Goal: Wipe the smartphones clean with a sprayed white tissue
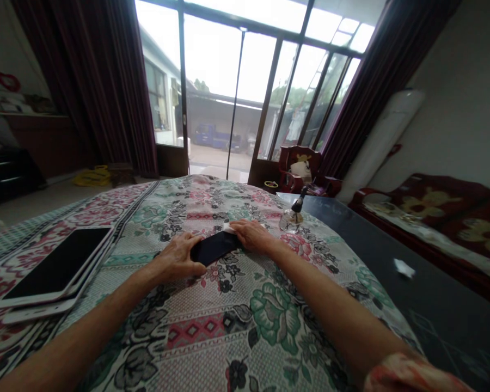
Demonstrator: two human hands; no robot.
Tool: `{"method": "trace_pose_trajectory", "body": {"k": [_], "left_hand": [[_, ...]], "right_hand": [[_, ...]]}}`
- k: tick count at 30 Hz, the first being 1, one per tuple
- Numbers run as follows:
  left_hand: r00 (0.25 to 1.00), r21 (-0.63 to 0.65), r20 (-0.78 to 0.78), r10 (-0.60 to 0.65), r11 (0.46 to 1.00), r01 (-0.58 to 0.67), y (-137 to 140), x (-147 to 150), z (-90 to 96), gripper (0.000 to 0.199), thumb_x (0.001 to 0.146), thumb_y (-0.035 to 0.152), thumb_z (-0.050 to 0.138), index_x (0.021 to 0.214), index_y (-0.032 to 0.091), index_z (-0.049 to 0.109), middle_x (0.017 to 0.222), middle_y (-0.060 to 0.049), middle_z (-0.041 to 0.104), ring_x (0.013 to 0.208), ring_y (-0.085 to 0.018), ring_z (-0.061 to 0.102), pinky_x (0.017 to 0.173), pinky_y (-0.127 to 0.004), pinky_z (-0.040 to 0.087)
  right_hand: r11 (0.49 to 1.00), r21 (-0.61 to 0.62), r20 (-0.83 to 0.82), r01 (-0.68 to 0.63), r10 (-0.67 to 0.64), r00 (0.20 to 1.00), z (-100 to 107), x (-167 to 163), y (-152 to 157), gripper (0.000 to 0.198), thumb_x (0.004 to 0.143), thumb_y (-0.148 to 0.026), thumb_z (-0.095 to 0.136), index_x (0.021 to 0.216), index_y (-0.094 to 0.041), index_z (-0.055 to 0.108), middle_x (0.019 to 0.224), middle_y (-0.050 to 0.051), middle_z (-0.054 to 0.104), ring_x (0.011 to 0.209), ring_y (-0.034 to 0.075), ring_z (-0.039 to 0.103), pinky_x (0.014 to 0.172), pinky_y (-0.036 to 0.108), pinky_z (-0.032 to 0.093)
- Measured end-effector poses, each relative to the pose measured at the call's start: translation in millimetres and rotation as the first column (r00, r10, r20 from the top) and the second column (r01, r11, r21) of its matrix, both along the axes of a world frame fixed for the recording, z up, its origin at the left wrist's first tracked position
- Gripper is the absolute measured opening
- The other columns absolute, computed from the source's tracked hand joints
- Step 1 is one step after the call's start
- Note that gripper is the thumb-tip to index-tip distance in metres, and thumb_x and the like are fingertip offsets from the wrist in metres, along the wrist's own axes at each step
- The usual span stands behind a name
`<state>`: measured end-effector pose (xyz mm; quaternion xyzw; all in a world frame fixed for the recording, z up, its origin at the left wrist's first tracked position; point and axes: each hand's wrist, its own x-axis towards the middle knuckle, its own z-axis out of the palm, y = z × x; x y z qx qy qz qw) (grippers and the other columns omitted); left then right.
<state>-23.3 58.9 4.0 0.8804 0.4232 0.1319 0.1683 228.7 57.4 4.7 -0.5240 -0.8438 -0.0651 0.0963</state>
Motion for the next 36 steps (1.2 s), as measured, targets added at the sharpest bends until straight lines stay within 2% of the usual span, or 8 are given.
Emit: {"method": "trace_pose_trajectory", "body": {"k": [4,9,12,17,23,31,36], "left_hand": [[0.999,-0.007,0.039,0.011,1.0,-0.011,-1,0,-0.7,0.066,0.06,0.041,0.063,0.122,0.019,0.059,0.107,-0.011,0.056,0.097,-0.029,0.052,0.085,-0.038,0.042],[0.997,-0.009,0.069,0.018,1.0,-0.017,-2,0,0.0,0.071,0.059,0.042,0.063,0.124,0.013,0.059,0.107,-0.013,0.057,0.098,-0.031,0.052,0.085,-0.038,0.043],[0.997,-0.009,0.07,0.031,0.999,-0.031,-1,0,-1.2,0.071,0.059,0.043,0.064,0.123,0.014,0.059,0.108,-0.013,0.056,0.099,-0.03,0.053,0.086,-0.037,0.043],[0.995,0.008,0.093,0.046,0.999,-0.047,-1,1,-5.9,0.069,0.058,0.048,0.067,0.118,0.016,0.062,0.107,-0.013,0.058,0.097,-0.03,0.054,0.084,-0.037,0.044],[0.994,0.046,0.104,0.047,0.998,-0.052,0,4,-12.3,0.065,0.058,0.053,0.07,0.114,0.019,0.064,0.104,-0.01,0.06,0.097,-0.029,0.056,0.085,-0.039,0.044],[0.989,0.121,0.148,0.031,0.991,-0.049,-5,7,-16.2,0.076,0.06,0.059,0.071,0.121,0.017,0.057,0.107,-0.011,0.058,0.102,-0.03,0.054,0.092,-0.04,0.042],[0.987,0.129,0.161,-0.017,0.992,-0.003,-5,5,-13.7,0.077,0.062,0.055,0.07,0.125,0.014,0.053,0.109,-0.013,0.058,0.102,-0.031,0.054,0.09,-0.041,0.043]], "right_hand": [[0.998,0.021,-0.006,-0.057,0.057,0.998,-2,5,-11,0.035,0.092,-0.015,0.042,0.123,-0.024,0.058,0.128,0.005,0.059,0.113,0.02,0.053,0.09,0.035,0.04],[0.998,0.034,0.001,-0.058,0.058,0.998,-4,14,-38,0.035,0.093,-0.015,0.041,0.123,-0.024,0.058,0.129,0.005,0.059,0.116,0.021,0.052,0.092,0.037,0.04],[0.998,0.036,-0.004,-0.044,0.044,0.999,-5,13,-49,0.036,0.09,-0.012,0.042,0.122,-0.022,0.058,0.128,0.007,0.059,0.115,0.021,0.052,0.092,0.038,0.04],[0.997,0.075,-0.015,0.021,-0.02,1.0,-7,1,-56,0.033,0.089,-0.011,0.04,0.115,-0.018,0.06,0.124,0.01,0.06,0.11,0.022,0.054,0.092,0.039,0.04],[0.996,0.088,-0.017,-0.031,0.032,0.999,-6,-20,-67,0.033,0.09,-0.014,0.041,0.117,-0.02,0.058,0.128,0.008,0.058,0.113,0.022,0.052,0.095,0.039,0.036],[0.985,0.071,0.001,-0.157,0.157,0.988,-5,-56,-82,0.032,0.09,-0.018,0.044,0.119,-0.019,0.057,0.132,0.007,0.056,0.116,0.022,0.049,0.097,0.038,0.034],[0.989,0.079,-0.025,-0.125,0.128,0.992,-6,-52,-76,0.033,0.091,-0.019,0.043,0.121,-0.02,0.056,0.133,0.006,0.056,0.118,0.022,0.049,0.1,0.039,0.033]]}}
